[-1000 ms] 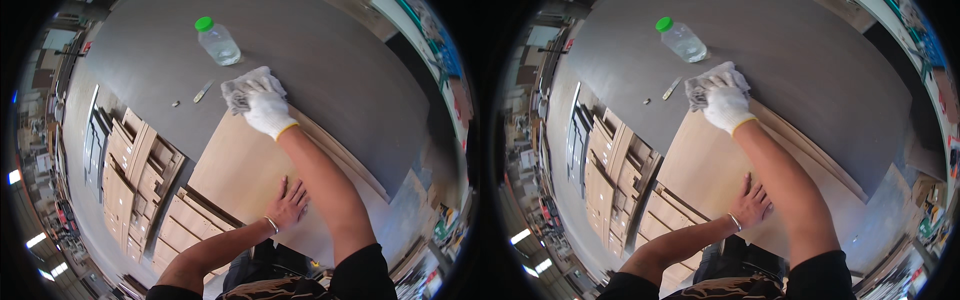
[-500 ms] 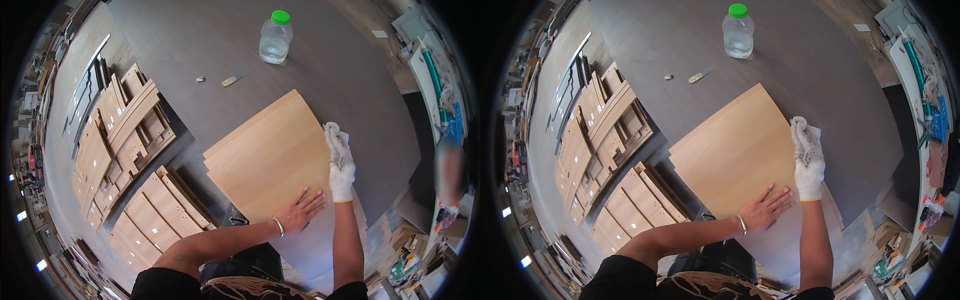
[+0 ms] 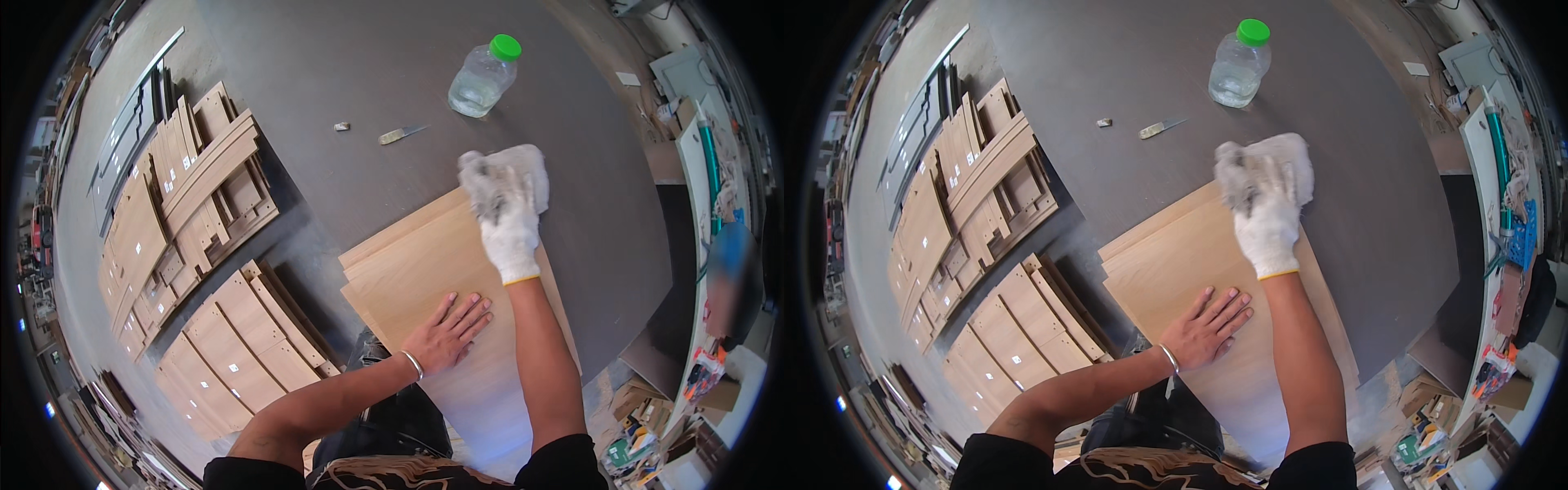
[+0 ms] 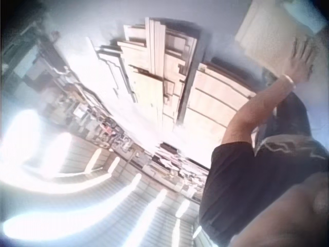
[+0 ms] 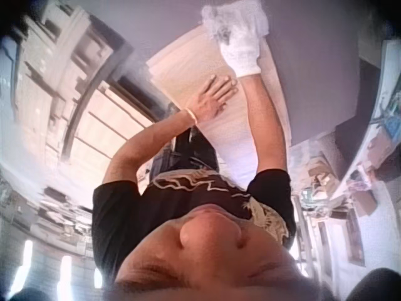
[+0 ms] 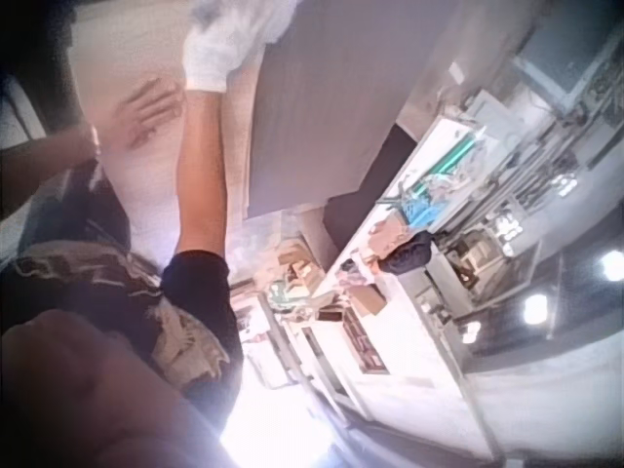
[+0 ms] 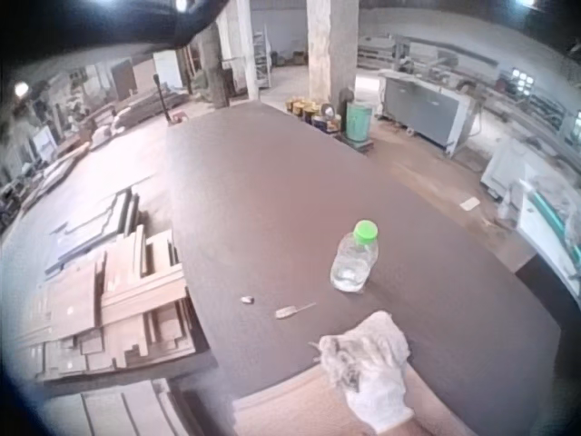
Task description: The person wipes the surface of flat wooden panels with a cloth, occasionally applying liquid from a plastic bottle. They handle multiple panels one at a time, wiping each side and then stacking them on the floor.
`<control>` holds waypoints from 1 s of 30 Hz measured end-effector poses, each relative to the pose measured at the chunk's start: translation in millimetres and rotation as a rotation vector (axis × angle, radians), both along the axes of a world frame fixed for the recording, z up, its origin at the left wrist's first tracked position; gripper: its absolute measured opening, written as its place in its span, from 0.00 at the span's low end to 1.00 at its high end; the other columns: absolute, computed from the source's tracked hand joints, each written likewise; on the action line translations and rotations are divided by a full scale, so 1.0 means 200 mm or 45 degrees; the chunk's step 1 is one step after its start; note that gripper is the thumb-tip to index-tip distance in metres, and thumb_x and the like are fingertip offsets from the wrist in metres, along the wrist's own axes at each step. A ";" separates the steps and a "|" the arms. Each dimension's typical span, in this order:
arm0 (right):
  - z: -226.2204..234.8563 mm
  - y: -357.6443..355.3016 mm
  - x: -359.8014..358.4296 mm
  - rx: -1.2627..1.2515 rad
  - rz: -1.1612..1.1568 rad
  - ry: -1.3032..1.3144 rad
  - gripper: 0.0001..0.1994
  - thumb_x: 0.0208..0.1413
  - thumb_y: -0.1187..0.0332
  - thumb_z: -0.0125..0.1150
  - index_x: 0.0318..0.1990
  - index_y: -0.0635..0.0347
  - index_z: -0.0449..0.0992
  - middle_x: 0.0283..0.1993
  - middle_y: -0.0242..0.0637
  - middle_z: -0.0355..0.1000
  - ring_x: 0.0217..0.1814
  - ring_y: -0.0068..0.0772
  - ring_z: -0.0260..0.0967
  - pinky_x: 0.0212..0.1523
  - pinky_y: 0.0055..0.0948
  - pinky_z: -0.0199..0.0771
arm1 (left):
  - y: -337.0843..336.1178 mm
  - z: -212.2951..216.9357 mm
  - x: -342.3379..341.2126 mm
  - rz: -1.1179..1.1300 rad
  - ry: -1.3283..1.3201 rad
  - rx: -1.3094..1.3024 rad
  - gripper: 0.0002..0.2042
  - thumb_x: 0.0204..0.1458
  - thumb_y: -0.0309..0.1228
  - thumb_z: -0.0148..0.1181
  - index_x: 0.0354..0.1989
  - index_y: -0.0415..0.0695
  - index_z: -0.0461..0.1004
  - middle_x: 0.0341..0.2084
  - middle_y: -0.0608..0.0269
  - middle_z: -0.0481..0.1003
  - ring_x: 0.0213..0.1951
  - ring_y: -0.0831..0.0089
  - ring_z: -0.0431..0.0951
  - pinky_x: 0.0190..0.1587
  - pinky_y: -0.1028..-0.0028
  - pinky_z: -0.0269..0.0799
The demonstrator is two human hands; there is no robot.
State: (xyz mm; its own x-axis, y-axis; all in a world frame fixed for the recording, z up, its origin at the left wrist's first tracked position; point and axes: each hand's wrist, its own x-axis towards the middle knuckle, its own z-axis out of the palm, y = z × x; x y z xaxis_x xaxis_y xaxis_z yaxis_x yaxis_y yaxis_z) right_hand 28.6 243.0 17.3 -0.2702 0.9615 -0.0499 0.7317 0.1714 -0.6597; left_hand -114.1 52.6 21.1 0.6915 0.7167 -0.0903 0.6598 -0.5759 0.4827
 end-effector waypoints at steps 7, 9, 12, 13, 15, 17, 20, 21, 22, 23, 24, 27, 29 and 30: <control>0.08 -0.19 -0.29 0.243 0.286 -0.298 0.29 0.57 0.64 0.66 0.66 0.61 0.72 0.74 0.44 0.65 0.77 0.48 0.58 0.77 0.48 0.55 | -0.02 -0.03 -0.01 -0.106 0.133 -0.482 0.26 0.63 0.43 0.53 0.69 0.48 0.70 0.71 0.65 0.67 0.76 0.64 0.59 0.80 0.48 0.42; -0.04 0.02 -0.07 -0.121 -0.196 0.294 0.24 0.60 0.65 0.65 0.63 0.64 0.73 0.67 0.48 0.70 0.71 0.51 0.64 0.73 0.50 0.61 | -0.07 -0.07 0.03 0.073 -0.088 0.045 0.29 0.62 0.44 0.54 0.70 0.47 0.66 0.71 0.62 0.65 0.76 0.64 0.57 0.80 0.48 0.39; 0.05 -0.17 -0.34 0.136 -0.231 0.011 0.23 0.60 0.64 0.64 0.62 0.62 0.74 0.64 0.49 0.73 0.70 0.53 0.66 0.72 0.51 0.63 | 0.08 0.07 0.02 -0.286 0.339 -0.593 0.32 0.65 0.46 0.51 0.76 0.48 0.58 0.78 0.61 0.56 0.79 0.67 0.50 0.80 0.48 0.40; 0.06 -0.20 -0.37 0.142 -0.140 0.019 0.23 0.60 0.65 0.64 0.62 0.61 0.74 0.64 0.49 0.72 0.71 0.53 0.65 0.72 0.50 0.62 | 0.05 0.01 0.01 -0.165 0.282 -0.339 0.33 0.65 0.45 0.51 0.77 0.48 0.58 0.78 0.61 0.55 0.80 0.67 0.50 0.80 0.49 0.41; 0.06 -0.27 -0.36 0.141 0.002 -0.010 0.24 0.59 0.66 0.62 0.64 0.58 0.74 0.66 0.50 0.71 0.73 0.53 0.62 0.74 0.49 0.61 | 0.03 -0.03 0.00 -0.133 0.226 -0.259 0.33 0.65 0.45 0.51 0.77 0.48 0.56 0.79 0.62 0.52 0.80 0.67 0.50 0.80 0.50 0.41; 0.06 -0.28 -0.34 0.148 0.150 -0.028 0.25 0.59 0.67 0.61 0.65 0.55 0.74 0.67 0.51 0.70 0.75 0.53 0.60 0.75 0.48 0.60 | 0.03 0.00 0.00 -0.239 0.285 -0.622 0.34 0.64 0.45 0.52 0.78 0.48 0.55 0.80 0.64 0.50 0.80 0.66 0.49 0.80 0.52 0.41; 0.06 -0.09 -0.22 0.106 -0.162 -0.119 0.30 0.57 0.65 0.65 0.68 0.60 0.70 0.70 0.51 0.67 0.77 0.57 0.56 0.76 0.51 0.57 | -0.02 -0.01 0.00 0.033 0.006 -0.035 0.34 0.65 0.47 0.49 0.79 0.49 0.54 0.80 0.65 0.50 0.79 0.65 0.51 0.80 0.50 0.41; 0.06 -0.05 -0.18 0.094 -0.273 -0.153 0.32 0.56 0.64 0.66 0.68 0.61 0.69 0.71 0.52 0.66 0.78 0.58 0.55 0.77 0.52 0.56 | -0.03 -0.04 0.01 0.000 0.079 -0.017 0.34 0.66 0.47 0.46 0.78 0.48 0.54 0.81 0.64 0.50 0.80 0.64 0.50 0.81 0.50 0.40; -0.01 -0.22 -0.35 0.236 -0.200 -0.042 0.34 0.56 0.61 0.66 0.71 0.57 0.68 0.76 0.50 0.61 0.80 0.60 0.52 0.79 0.54 0.49 | -0.05 -0.09 0.02 -0.033 0.152 0.002 0.33 0.66 0.48 0.44 0.78 0.47 0.54 0.81 0.64 0.49 0.80 0.64 0.49 0.81 0.50 0.39; -0.07 -0.37 -0.42 0.138 0.059 -0.105 0.34 0.56 0.61 0.66 0.71 0.55 0.68 0.76 0.49 0.61 0.80 0.58 0.52 0.79 0.53 0.50 | -0.06 -0.13 0.02 -0.061 0.227 0.024 0.33 0.67 0.48 0.41 0.78 0.46 0.54 0.81 0.63 0.49 0.80 0.64 0.48 0.81 0.50 0.39; -0.11 -0.51 -0.47 0.041 0.309 -0.157 0.34 0.55 0.61 0.66 0.72 0.52 0.68 0.77 0.47 0.61 0.80 0.55 0.53 0.79 0.51 0.50 | -0.05 -0.13 0.03 -0.058 0.225 0.169 0.33 0.69 0.50 0.33 0.78 0.45 0.53 0.80 0.63 0.51 0.80 0.64 0.49 0.81 0.52 0.39; -0.13 -0.28 -0.32 0.166 0.112 -0.118 0.28 0.59 0.63 0.64 0.68 0.56 0.72 0.68 0.45 0.71 0.73 0.50 0.63 0.74 0.46 0.62 | -0.02 -0.06 0.00 -0.157 0.127 -0.525 0.33 0.66 0.46 0.48 0.77 0.46 0.56 0.80 0.59 0.51 0.81 0.62 0.46 0.81 0.52 0.37; -0.08 -0.06 -0.14 0.220 -0.001 -0.135 0.26 0.60 0.63 0.63 0.66 0.58 0.73 0.65 0.46 0.73 0.71 0.52 0.65 0.74 0.50 0.61 | -0.03 -0.03 0.00 0.056 -0.089 -0.045 0.34 0.64 0.44 0.51 0.77 0.45 0.56 0.80 0.58 0.49 0.81 0.61 0.46 0.81 0.48 0.34; -0.06 -0.04 -0.15 0.197 0.025 -0.147 0.26 0.59 0.62 0.63 0.65 0.58 0.74 0.65 0.47 0.74 0.71 0.53 0.64 0.75 0.52 0.59 | 0.00 -0.03 0.01 -0.067 0.052 -0.200 0.34 0.63 0.44 0.52 0.77 0.45 0.55 0.81 0.58 0.48 0.81 0.61 0.46 0.81 0.47 0.34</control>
